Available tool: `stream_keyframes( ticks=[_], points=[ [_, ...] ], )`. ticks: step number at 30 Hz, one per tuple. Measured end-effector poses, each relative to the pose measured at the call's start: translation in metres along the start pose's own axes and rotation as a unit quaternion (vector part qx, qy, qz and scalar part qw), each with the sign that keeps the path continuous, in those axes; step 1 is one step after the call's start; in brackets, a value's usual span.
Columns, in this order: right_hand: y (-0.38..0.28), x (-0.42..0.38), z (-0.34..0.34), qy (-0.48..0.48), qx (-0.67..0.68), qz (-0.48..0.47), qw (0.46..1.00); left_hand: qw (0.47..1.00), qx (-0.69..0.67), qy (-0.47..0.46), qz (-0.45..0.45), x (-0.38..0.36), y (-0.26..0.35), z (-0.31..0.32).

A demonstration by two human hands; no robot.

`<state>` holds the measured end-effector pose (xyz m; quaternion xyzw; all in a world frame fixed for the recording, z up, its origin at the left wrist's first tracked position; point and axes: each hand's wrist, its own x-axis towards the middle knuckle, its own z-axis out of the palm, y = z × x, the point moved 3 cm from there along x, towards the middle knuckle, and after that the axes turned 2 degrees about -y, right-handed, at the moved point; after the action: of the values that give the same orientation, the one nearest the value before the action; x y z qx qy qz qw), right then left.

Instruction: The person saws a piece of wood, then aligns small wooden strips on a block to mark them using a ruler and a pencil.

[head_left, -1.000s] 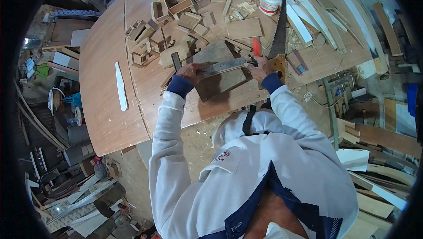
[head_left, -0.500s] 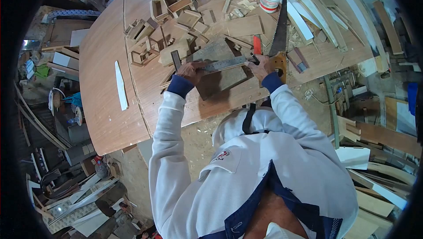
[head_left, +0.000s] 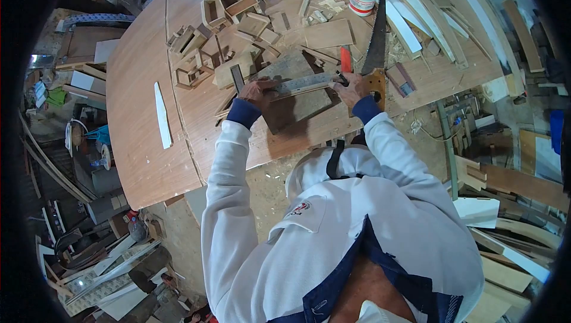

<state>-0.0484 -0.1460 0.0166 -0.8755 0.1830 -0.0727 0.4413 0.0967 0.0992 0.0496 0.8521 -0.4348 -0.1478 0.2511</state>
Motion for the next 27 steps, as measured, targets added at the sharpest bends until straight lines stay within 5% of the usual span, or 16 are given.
stream_keyframes(
  ticks=[19, 27],
  points=[
    [0.016, 0.005, 0.01, -0.04, 0.067, 0.041, 0.996, 0.991, -0.054, -0.078, -0.093, 0.008, 0.014, -0.011],
    [0.007, 0.004, 0.004, -0.046, 0.043, 0.037, 0.997, 0.997, -0.021, -0.032, -0.06, 0.003, 0.01, -0.006]
  ],
)
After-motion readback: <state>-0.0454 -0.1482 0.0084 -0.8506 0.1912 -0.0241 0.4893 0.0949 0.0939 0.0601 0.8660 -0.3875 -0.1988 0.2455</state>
